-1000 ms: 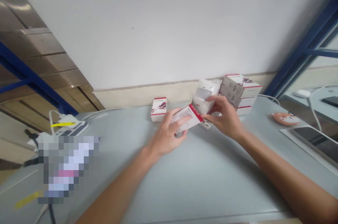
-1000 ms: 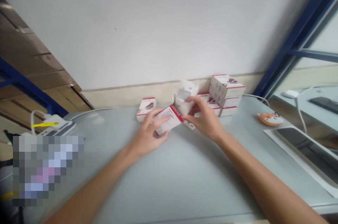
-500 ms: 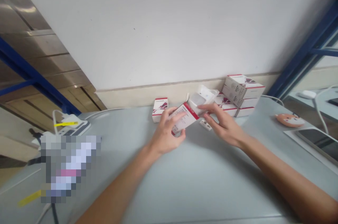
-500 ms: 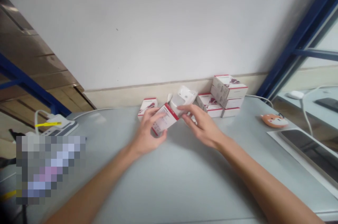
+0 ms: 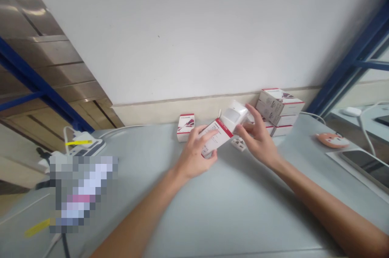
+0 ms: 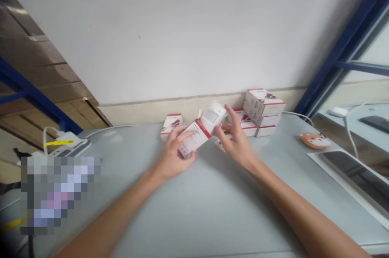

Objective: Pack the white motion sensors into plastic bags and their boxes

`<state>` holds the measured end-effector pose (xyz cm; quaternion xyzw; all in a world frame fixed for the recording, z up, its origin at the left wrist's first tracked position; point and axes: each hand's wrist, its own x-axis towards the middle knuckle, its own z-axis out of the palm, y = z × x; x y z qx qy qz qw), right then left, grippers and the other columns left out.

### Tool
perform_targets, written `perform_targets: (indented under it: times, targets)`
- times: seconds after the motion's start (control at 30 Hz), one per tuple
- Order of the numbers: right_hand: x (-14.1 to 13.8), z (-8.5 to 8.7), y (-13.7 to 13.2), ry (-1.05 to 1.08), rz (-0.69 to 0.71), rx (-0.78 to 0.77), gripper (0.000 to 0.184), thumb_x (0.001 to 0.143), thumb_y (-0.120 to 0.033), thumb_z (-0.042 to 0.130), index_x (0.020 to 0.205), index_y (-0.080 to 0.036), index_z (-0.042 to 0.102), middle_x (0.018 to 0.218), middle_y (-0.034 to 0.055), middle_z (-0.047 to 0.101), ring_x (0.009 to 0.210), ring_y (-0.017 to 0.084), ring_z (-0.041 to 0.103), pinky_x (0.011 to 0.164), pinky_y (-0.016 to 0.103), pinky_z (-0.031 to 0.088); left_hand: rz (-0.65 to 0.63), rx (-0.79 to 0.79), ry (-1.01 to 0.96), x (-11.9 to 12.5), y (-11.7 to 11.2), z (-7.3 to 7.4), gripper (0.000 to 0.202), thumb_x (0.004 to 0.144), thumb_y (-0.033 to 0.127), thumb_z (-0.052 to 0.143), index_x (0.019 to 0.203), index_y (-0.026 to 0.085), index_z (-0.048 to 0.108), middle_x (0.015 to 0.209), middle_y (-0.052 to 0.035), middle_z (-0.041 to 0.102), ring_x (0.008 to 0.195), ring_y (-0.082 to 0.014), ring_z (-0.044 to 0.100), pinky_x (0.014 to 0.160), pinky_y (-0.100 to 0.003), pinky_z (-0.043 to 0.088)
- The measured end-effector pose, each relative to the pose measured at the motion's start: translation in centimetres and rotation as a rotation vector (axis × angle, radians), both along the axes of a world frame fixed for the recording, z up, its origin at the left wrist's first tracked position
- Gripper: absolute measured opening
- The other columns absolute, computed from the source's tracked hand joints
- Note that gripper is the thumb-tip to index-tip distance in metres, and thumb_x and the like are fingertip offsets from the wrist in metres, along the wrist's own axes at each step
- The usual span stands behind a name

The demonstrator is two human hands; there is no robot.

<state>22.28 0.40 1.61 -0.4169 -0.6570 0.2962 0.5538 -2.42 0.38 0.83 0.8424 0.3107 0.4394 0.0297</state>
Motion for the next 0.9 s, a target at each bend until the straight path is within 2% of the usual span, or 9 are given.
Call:
perform_targets:
  times: [0.13, 0.23, 0.3, 0.5, 0.6, 0.7, 0.77, 0.83, 0.9]
  targets:
    - [0.4, 0.0, 0.4, -0.023, -0.017, 0.010, 0.058, 0.105, -0.053, 0.058, 0.156, -0.030, 0.043, 0.113, 0.0084, 0.072, 0.099, 0.025, 0.073, 0.091, 0.050, 0.063, 0.033, 0.020, -0.033, 0.0, 0.1, -0.4, 0.066, 0.086, 0.012, 0.071, 0.145, 0.032, 0.049, 0.145, -0.0114, 0.050, 0.139, -0.0292, 0.055, 0.118, -0.052, 0.049]
    - [0.4, 0.0, 0.1, -0.211, -0.042, 0.070, 0.038, 0.108, -0.053, 0.052, 0.135, -0.032, 0.068, 0.131, 0.0099, 0.063, 0.125, 0.027, 0.063, 0.110, 0.053, 0.052, 0.074, 0.008, -0.078, 0.1, 0.2, -0.6, 0.065, 0.085, 0.014, 0.073, 0.143, 0.030, 0.051, 0.143, -0.0114, 0.051, 0.139, -0.0295, 0.055, 0.119, -0.052, 0.047]
    - [0.3, 0.1, -0.3, -0.302, -0.012, 0.088, 0.036, 0.108, -0.053, 0.050, 0.126, -0.032, 0.074, 0.134, 0.0100, 0.057, 0.132, 0.029, 0.058, 0.112, 0.052, 0.051, 0.079, 0.002, -0.085, 0.1, 0.1, -0.6, 0.065, 0.084, 0.014, 0.073, 0.143, 0.030, 0.051, 0.142, -0.0113, 0.051, 0.138, -0.0299, 0.055, 0.119, -0.052, 0.047]
    - [0.2, 0.8, -1.1, -0.435, -0.008, 0.120, 0.030, 0.106, -0.050, 0.056, 0.115, -0.030, 0.076, 0.121, 0.0102, 0.056, 0.122, 0.031, 0.058, 0.112, 0.056, 0.048, -0.026, 0.029, -0.024, 0.1, -0.1, -0.4, 0.069, 0.084, 0.011, 0.073, 0.145, 0.034, 0.048, 0.144, -0.0114, 0.048, 0.139, -0.0295, 0.055, 0.114, -0.050, 0.052]
    - [0.1, 1.2, -1.1, -0.431, -0.001, 0.195, 0.032, 0.105, -0.046, 0.058, 0.132, -0.032, 0.069, 0.128, 0.0106, 0.056, 0.127, 0.031, 0.056, 0.114, 0.055, 0.046, -0.007, 0.080, -0.073, 0.4, 0.0, -0.6, 0.070, 0.084, 0.011, 0.076, 0.145, 0.034, 0.048, 0.142, -0.0107, 0.050, 0.137, -0.0290, 0.056, 0.114, -0.050, 0.052]
    - [0.2, 1.2, -0.6, -0.266, -0.158, 0.278, 0.040, 0.107, -0.041, 0.053, 0.145, -0.030, 0.054, 0.134, 0.0122, 0.055, 0.119, 0.027, 0.060, 0.106, 0.048, 0.052, 0.089, 0.112, -0.167, 0.8, 0.2, -1.0, 0.074, 0.084, 0.015, 0.081, 0.147, 0.031, 0.046, 0.138, -0.0114, 0.051, 0.135, -0.0295, 0.055, 0.114, -0.051, 0.050]
    - [0.6, 1.0, 0.0, -0.239, -0.255, 0.253, 0.031, 0.106, -0.037, 0.051, 0.136, -0.026, 0.056, 0.123, 0.0114, 0.061, 0.108, 0.026, 0.064, 0.096, 0.045, 0.055, 0.119, 0.102, -0.186, 1.0, 0.4, -1.3, 0.080, 0.083, 0.017, 0.084, 0.151, 0.032, 0.044, 0.137, -0.0116, 0.050, 0.134, -0.0299, 0.054, 0.113, -0.050, 0.049]
    - [1.4, 0.7, 0.7, -0.424, -0.227, 0.172, 0.022, 0.104, -0.036, 0.053, 0.121, -0.024, 0.062, 0.110, 0.0098, 0.068, 0.102, 0.027, 0.065, 0.094, 0.046, 0.053, 0.132, 0.068, -0.182, 1.0, 0.6, -1.7, 0.086, 0.081, 0.018, 0.086, 0.153, 0.033, 0.042, 0.135, -0.0112, 0.048, 0.134, -0.0304, 0.053, 0.113, -0.050, 0.049]
    - [2.3, 0.2, 1.2, -0.714, -0.111, 0.122, 0.020, 0.101, -0.039, 0.059, 0.110, -0.024, 0.068, 0.106, 0.0097, 0.073, 0.105, 0.031, 0.066, 0.099, 0.050, 0.049, 0.145, 0.014, -0.185, 0.8, 0.8, -2.0, 0.093, 0.078, 0.019, 0.088, 0.156, 0.034, 0.038, 0.135, -0.0110, 0.045, 0.133, -0.0311, 0.052, 0.112, -0.051, 0.049]
